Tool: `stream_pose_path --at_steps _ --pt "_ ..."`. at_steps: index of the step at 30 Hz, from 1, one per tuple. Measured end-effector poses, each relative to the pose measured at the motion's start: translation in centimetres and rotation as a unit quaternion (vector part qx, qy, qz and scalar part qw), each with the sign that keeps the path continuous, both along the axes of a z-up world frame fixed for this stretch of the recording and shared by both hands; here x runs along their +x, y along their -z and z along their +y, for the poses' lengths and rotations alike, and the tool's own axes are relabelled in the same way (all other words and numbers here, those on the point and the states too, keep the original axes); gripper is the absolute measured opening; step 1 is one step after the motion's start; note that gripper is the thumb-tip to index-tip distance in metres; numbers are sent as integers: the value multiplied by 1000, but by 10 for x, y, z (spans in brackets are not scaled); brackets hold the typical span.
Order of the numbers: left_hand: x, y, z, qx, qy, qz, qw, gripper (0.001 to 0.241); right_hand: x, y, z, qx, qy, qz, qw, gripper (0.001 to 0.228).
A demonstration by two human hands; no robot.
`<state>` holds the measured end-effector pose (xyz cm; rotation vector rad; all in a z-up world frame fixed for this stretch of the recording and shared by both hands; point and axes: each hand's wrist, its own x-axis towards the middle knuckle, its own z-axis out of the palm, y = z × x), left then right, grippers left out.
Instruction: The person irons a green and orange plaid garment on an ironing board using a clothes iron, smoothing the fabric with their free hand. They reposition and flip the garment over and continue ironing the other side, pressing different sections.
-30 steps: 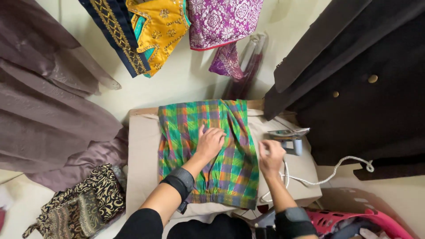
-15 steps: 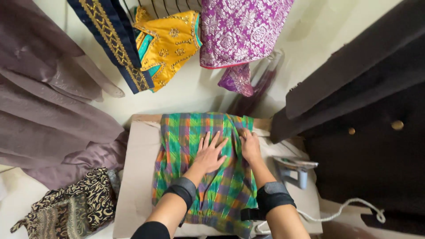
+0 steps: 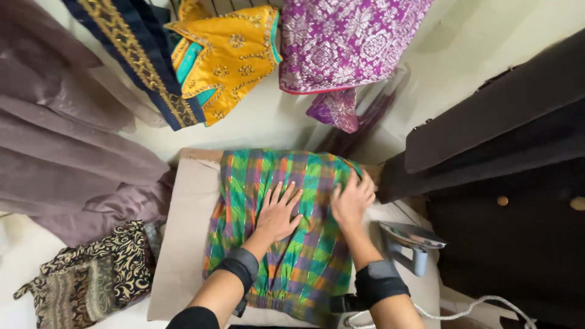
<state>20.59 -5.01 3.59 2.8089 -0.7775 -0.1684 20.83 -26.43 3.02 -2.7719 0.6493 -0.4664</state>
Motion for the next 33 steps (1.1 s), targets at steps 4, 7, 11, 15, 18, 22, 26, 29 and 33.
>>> stream_pose_path --at_steps 4,7,11,15,18,22,26,29,33 --pt "0 10 4 -5 -1 8 1000 72 -18 17 -15 87 -65 175 979 80" --pt "1 2 1 -18 11 20 1000 72 -26 28 -28 59 -15 255 965 90" --pt "-20 -27 -4 -35 15 35 999 76 -59 -35 11 35 -101 183 977 84" --pt "-48 -11 9 -12 33 10 999 84 -88 -11 15 101 -129 245 955 95" --pt "-59 0 24 -7 37 20 999 82 -104 -5 -6 55 -107 254 960 90" --pt "-79 -1 34 -5 24 17 1000 82 -133 28 -5 46 -117 136 983 77" --pt "-94 -8 37 -23 20 46 998 82 -169 45 -2 74 -101 -71 990 62" --pt "-104 -14 31 -47 29 47 997 80 -186 44 0 136 -67 -84 985 52" --pt "-117 -23 19 -65 70 20 995 77 -200 36 5 165 -35 -122 978 27"
